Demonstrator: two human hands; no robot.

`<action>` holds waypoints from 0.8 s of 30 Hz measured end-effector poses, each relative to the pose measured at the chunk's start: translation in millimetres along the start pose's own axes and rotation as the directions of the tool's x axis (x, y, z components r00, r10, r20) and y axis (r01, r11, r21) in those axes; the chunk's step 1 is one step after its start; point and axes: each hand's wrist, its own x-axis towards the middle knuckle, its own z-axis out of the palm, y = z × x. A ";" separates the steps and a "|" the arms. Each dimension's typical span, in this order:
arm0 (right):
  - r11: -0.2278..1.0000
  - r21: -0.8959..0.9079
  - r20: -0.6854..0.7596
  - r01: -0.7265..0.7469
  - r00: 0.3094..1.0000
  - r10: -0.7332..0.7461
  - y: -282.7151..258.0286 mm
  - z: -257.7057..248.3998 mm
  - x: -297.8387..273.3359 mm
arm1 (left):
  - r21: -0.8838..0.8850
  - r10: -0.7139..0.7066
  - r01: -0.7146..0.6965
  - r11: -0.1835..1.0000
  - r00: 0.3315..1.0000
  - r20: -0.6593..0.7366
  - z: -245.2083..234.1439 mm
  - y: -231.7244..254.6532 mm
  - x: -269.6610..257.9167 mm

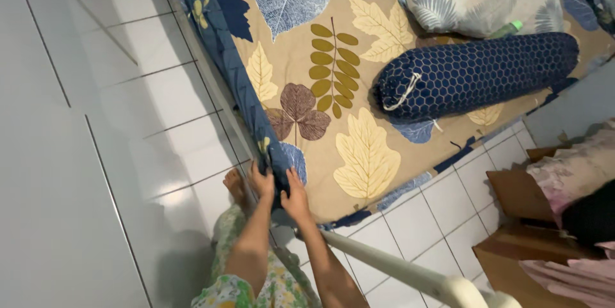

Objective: The person tucks a patterned bedsheet around a mattress, then places several pillows and a banana-shaped cushion on the bed. The person arranges the items neatly along the head of the bed.

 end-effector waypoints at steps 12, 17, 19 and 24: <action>0.987 0.064 -0.210 -0.149 0.965 0.159 14.6 3.0 -36.4 | 0.005 -0.628 0.769 0.640 0.519 0.580 22.4 -19.6 -66.7; 0.999 -0.044 -0.202 -0.002 0.979 -0.006 19.0 4.3 -40.9 | -0.086 -0.603 0.900 0.428 0.355 0.714 46.0 -25.3 -75.4; 1.000 -0.002 -0.175 -0.020 0.984 0.020 17.3 0.9 -52.2 | -0.103 -0.615 0.882 0.460 0.400 0.679 46.5 -25.2 -81.9; 0.994 0.082 -0.154 -0.074 0.984 0.086 -5.2 -12.9 -74.6 | -0.080 -0.539 0.617 0.783 0.736 0.408 21.6 -29.7 -85.7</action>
